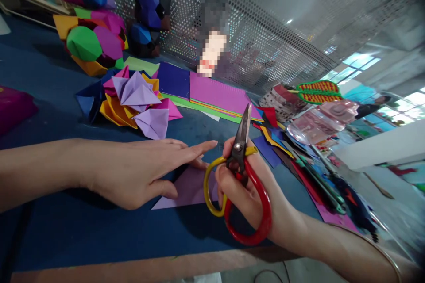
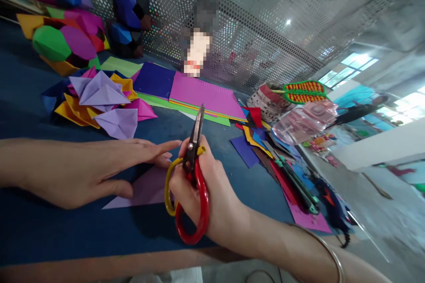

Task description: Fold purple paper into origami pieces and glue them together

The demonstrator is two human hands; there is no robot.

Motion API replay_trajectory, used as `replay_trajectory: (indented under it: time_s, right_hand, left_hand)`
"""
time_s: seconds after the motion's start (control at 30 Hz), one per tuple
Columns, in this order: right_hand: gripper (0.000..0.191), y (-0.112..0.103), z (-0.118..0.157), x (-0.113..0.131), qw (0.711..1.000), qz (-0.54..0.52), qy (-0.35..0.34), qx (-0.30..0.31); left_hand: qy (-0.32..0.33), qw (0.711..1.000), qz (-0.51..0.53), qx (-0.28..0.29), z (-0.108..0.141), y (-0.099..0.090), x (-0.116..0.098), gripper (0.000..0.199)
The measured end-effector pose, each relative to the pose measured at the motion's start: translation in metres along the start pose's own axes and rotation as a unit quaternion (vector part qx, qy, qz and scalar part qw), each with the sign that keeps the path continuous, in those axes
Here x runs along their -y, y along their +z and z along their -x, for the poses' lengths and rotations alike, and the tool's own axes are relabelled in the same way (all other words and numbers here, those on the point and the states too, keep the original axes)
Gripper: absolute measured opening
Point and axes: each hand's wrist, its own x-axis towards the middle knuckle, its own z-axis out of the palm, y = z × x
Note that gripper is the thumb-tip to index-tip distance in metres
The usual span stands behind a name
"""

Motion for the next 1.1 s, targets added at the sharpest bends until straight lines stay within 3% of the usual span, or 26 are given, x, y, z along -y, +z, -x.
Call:
replay_trajectory:
  time_s: [0.23,0.43,0.57,0.77,1.0,1.1]
  right_hand:
    - [0.022,-0.022,0.006,-0.004,0.999,0.023,0.022,-0.003]
    - [0.019,-0.043,0.011,-0.013,0.997,0.062,0.026,-0.047]
    - [0.020,-0.050,0.014,-0.017,0.996,0.050,0.034,-0.060]
    - [0.021,-0.044,0.021,-0.018,0.997,0.018,0.003,-0.079]
    - [0.016,-0.028,0.030,-0.014,0.992,0.014,-0.026,-0.121]
    - [0.017,-0.020,0.030,-0.011,0.995,0.006,-0.036,-0.088]
  left_hand:
    - [0.003,1.000,0.020,-0.014,0.003,0.004,0.005,0.085]
    - [-0.009,1.000,0.001,-0.029,0.003,0.011,0.010,0.082]
    - [-0.005,0.999,-0.010,-0.040,0.003,0.013,0.013,0.072]
    - [0.003,1.000,-0.010,-0.028,0.003,0.007,0.009,0.072]
    - [0.004,0.999,0.038,-0.019,0.000,0.004,0.008,0.088]
    - [0.008,0.999,0.038,-0.012,-0.001,0.004,0.010,0.086]
